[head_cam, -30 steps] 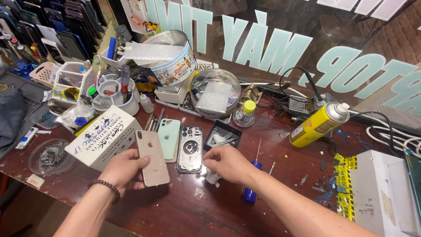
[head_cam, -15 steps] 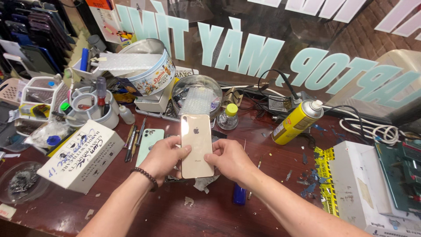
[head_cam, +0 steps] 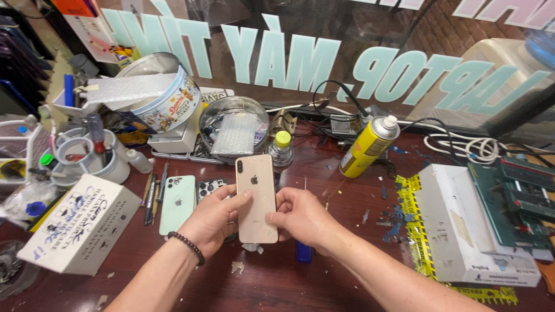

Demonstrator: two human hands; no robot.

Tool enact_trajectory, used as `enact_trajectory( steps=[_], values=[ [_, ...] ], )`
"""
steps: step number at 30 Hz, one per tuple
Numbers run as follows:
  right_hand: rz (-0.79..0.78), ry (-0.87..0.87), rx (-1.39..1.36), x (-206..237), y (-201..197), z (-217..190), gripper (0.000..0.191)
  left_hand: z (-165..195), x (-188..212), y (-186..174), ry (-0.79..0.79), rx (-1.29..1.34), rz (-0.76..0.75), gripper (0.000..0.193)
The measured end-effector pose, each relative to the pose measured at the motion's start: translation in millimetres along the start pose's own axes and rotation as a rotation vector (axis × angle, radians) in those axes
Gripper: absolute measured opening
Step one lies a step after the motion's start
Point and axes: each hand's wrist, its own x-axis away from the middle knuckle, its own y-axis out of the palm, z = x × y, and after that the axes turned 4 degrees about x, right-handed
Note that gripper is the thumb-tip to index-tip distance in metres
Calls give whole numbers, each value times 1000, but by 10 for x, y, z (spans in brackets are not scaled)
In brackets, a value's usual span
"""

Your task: The person secures a light green smartphone in a repair jig, then uses a heat gun and a metal spatula to carefully heat and peel off the back glass panel. The person works around the camera module area and removes the glass in sections.

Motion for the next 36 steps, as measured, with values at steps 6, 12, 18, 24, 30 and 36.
enact_trajectory(
  steps=[6, 12, 18, 24, 30, 36],
  values=[
    [-309, -114, 148, -181, 468, 11, 21, -254, 207, -200, 21, -17, 111, 58],
    [-470, 45, 195, -195, 449, 3, 32, -348, 185, -220, 199, -436, 411, 73],
    [-383, 118, 377, -158, 321, 159, 41, -405, 119, -289, 39, -1252, 586, 86],
    [-352, 179, 384, -123, 182, 315, 35, -513, -144, -285, 122, -1278, 642, 85],
    [-292, 205, 281, -86, 95, 447, 32, -450, -259, -404, 26, -1165, 721, 86],
    [-285, 227, 278, -84, 95, 490, 32, -451, -331, -391, -29, -1336, 642, 91]
  ],
)
